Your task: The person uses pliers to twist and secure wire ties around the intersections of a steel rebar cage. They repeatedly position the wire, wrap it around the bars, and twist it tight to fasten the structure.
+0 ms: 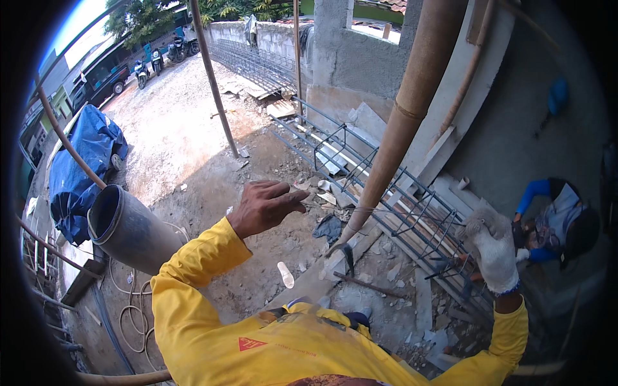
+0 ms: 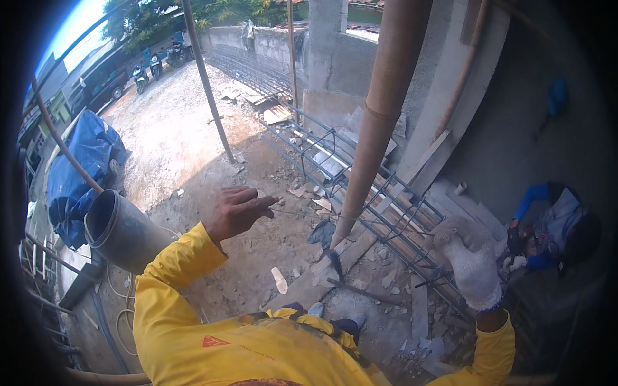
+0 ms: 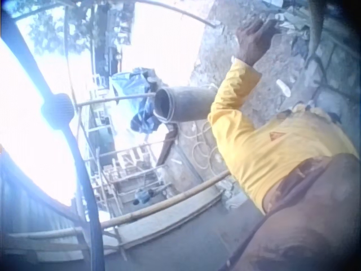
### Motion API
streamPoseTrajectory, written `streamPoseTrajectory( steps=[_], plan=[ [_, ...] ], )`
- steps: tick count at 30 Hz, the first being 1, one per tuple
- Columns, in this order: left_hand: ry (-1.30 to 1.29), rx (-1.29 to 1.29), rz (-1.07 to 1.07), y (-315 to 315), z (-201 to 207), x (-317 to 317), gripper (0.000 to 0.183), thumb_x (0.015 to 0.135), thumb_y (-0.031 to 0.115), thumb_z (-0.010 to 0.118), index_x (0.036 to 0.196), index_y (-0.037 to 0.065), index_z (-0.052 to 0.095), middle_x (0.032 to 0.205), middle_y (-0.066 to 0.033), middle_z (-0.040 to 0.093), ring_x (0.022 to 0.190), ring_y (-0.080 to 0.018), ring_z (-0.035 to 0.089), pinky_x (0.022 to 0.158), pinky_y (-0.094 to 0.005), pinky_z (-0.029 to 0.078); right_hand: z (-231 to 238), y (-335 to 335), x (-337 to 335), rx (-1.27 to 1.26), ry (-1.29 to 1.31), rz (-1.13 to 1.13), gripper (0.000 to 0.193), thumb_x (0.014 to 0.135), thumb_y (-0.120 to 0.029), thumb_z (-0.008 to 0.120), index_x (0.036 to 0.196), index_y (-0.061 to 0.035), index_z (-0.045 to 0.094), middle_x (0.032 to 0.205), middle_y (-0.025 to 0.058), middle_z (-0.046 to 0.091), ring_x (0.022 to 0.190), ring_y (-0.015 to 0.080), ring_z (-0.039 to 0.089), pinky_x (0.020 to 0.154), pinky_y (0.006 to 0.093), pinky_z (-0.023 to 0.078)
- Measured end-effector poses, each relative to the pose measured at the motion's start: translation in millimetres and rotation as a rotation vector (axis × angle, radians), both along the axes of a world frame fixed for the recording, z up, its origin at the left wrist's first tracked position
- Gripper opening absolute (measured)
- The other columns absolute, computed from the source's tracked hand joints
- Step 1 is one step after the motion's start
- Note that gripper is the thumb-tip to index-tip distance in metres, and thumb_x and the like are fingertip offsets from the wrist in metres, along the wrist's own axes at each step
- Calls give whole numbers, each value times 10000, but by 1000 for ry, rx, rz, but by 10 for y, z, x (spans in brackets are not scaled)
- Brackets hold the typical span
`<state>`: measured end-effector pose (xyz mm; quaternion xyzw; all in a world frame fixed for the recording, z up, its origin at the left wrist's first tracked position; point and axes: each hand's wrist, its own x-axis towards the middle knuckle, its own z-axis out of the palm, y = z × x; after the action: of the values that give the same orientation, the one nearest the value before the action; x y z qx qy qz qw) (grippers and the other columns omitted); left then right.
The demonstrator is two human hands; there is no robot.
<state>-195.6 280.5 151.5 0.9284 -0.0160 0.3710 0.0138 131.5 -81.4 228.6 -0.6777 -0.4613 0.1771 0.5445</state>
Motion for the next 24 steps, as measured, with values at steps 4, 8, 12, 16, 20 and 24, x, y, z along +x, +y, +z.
streamPoseTrajectory(
  steps=[4,8,12,16,20,24],
  plan=[
    [-48,-53,6,106,26,-63,375,813,199,918,1164,160,792,703,-15,466,558,-171,501,519,-351,419,44,26,-131,-611,-655,489,155,983,-105,699,1085,-9,766,900,126,794,929,230,784,843,350,592],
    [-47,14,-88,30,48,-22,351,810,196,921,1132,152,790,692,-12,463,557,-170,510,512,-348,412,111,159,-20,-455,-93,-88,190,989,-146,688,1138,-50,758,937,165,778,844,299,782,788,418,597],
    [-102,17,46,128,178,12,350,850,252,894,1161,165,757,722,-8,480,567,-180,527,498,-357,417,220,91,-99,-298,-341,387,167,998,-153,661,1111,-50,729,866,166,749,807,323,776,762,466,597],
    [-101,190,-31,150,175,-28,380,847,275,901,1180,169,752,719,9,477,581,-155,523,495,-343,409,145,210,-233,-685,-944,549,106,927,-119,713,1029,-91,719,844,201,728,737,391,724,667,470,580],
    [-95,151,-36,15,-56,107,413,797,263,923,1156,153,751,694,10,473,566,-150,510,499,-333,410,100,261,106,-237,-825,-166,125,987,-129,698,1090,-72,741,922,167,741,839,332,740,756,423,581],
    [-86,-66,66,155,-98,216,279,824,217,902,1055,127,774,710,-31,530,587,-208,555,536,-359,435,28,4,272,-104,-110,15,182,1042,-160,659,1139,-42,758,1012,132,750,982,265,733,913,353,565]
  ],
)
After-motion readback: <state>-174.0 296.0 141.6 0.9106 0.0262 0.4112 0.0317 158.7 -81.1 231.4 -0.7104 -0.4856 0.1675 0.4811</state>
